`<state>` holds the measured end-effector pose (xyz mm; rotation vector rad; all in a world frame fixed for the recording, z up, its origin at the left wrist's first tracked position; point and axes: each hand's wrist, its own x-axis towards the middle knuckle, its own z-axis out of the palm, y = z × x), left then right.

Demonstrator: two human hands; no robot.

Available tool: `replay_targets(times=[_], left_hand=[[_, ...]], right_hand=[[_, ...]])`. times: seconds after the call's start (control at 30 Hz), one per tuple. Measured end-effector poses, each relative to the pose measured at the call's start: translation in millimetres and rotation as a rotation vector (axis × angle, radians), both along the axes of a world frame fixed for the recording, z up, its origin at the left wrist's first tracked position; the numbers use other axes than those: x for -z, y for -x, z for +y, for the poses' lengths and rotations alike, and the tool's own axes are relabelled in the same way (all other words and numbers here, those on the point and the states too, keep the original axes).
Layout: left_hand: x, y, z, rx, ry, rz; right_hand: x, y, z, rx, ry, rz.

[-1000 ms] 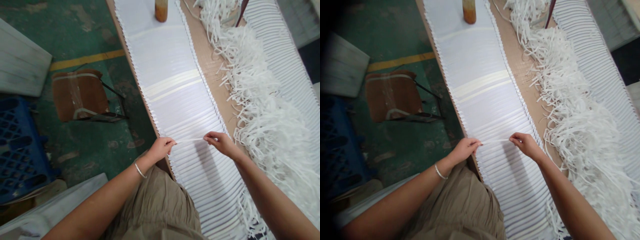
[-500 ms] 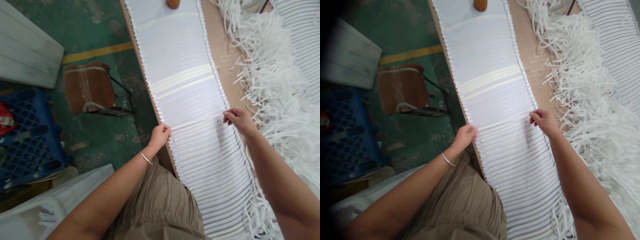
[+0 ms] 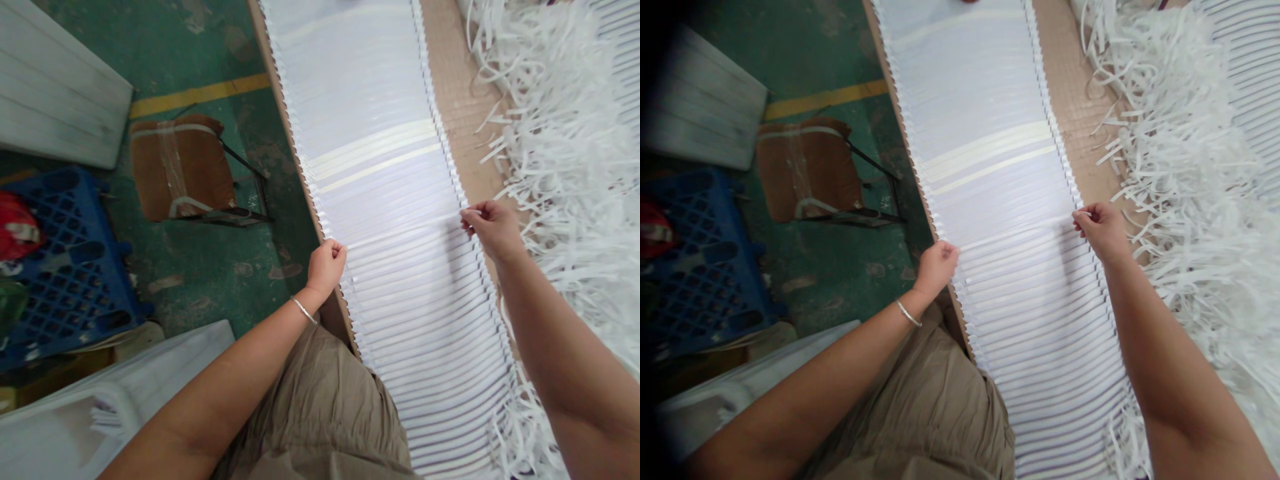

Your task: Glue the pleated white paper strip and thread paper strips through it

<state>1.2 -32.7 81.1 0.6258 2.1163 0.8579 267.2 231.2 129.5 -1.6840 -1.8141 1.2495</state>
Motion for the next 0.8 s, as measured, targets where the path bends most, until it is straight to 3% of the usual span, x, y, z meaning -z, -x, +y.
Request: replay_targets(times=[0.57,0.8], left_hand=[[-5.9,1.1,6.3,0.052,0.054,0.137],[-1.4,0.4,5.2,0.063,0.045,0.154]], right_hand=[[20.3,2.6,9.0,0.035,-0.096,-0.023],[29.2,4.0,13.5,0.056,-0.119,-0.068]])
